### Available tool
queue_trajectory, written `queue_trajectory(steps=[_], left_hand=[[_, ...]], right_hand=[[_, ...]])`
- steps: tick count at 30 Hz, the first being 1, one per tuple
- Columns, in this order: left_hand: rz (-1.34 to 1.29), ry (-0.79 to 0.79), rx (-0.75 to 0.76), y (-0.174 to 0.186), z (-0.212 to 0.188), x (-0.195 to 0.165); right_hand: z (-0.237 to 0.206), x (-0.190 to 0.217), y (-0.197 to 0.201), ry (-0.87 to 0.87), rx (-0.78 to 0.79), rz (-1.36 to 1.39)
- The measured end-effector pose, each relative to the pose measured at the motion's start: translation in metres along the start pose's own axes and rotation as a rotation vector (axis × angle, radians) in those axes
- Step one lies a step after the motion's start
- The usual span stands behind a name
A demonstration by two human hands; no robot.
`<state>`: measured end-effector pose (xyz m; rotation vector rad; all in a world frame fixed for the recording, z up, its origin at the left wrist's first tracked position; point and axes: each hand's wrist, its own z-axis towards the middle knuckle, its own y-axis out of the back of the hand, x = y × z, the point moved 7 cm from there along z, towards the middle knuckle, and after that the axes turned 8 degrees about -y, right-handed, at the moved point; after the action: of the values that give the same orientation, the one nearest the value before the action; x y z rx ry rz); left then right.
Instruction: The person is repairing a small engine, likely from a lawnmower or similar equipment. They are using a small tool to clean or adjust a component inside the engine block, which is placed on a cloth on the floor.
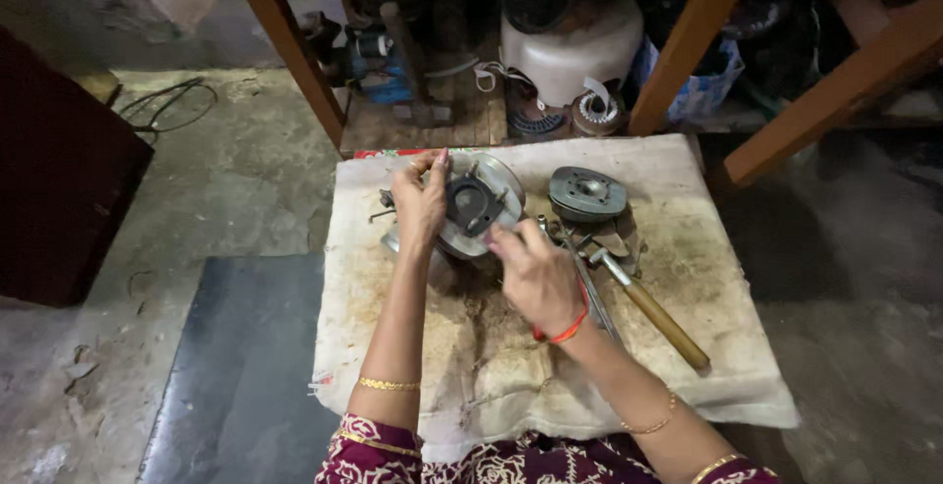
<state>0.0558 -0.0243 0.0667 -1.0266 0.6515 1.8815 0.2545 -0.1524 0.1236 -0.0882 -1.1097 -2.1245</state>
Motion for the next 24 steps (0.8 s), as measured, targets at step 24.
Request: queue_trajectory(steps=[24], left_hand=[[-0.155, 0.101, 0.008, -0.005, 0.000, 0.010]], right_hand=[[0.035, -0.026, 0.007, -0.025, -0.063, -0.054]])
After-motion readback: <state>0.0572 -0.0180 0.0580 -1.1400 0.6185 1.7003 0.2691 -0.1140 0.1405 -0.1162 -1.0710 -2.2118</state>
